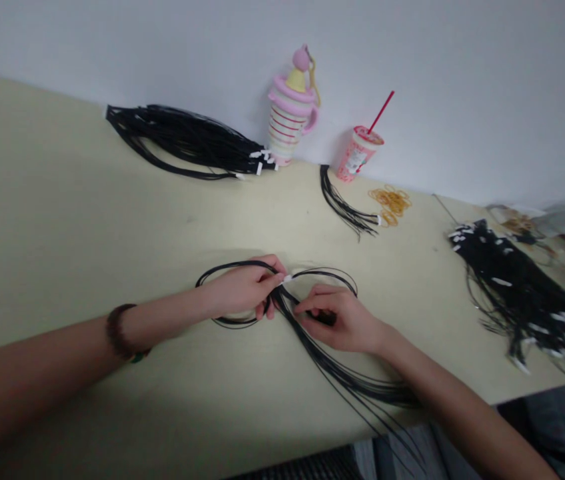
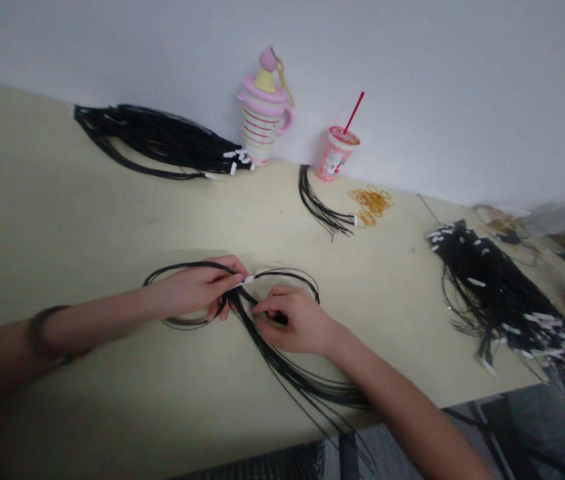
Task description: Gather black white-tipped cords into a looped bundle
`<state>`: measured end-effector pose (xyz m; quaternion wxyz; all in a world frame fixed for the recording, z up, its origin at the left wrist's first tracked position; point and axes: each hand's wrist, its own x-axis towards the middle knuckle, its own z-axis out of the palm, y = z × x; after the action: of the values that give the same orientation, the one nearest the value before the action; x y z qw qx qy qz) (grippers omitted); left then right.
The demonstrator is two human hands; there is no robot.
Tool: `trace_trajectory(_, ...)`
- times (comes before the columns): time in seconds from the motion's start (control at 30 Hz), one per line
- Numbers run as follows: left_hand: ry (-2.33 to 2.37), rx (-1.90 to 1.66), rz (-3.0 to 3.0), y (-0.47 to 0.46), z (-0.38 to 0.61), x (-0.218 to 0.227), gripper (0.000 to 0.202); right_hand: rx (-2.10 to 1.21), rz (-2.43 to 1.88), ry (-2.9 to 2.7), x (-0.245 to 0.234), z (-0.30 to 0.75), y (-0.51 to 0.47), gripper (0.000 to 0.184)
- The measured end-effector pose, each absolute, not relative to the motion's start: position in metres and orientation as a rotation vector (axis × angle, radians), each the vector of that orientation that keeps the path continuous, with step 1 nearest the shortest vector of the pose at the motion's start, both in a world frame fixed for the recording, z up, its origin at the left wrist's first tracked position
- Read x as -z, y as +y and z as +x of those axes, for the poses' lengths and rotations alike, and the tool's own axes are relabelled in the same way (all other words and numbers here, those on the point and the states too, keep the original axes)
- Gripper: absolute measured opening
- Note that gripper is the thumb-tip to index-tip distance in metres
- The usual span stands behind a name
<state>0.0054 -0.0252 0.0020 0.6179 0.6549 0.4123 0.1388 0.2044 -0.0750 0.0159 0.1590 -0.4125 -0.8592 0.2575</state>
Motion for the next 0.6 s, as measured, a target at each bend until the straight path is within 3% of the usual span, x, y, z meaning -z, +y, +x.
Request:
trace_trajectory(0.2,0.94,-0.311,1.479,-0.025,0.007,-0.005,0.016,-0.794,-1.219,-2.378,-0.012,0.183,-0.061,0.018)
trace_trajectory(0.4,0.967,-0.295,1.503,-0.026,0.006,-0.008,0.018,-1.069,-1.334,-2.178,-0.002,0.186,-0.058,0.015)
trace_trajectory(0.47,0.96,-0.303,1.501,-0.026,0.006,-0.007,0.019,-1.216,-1.336,-2.064,-0.005,0.19,-0.061,0.009)
trace_trajectory(0.6,0.958,-0.294,1.483,-0.025,0.006,-0.004,0.021,-1.649,-1.108,-1.702,-0.026,0.21,-0.071,0.026)
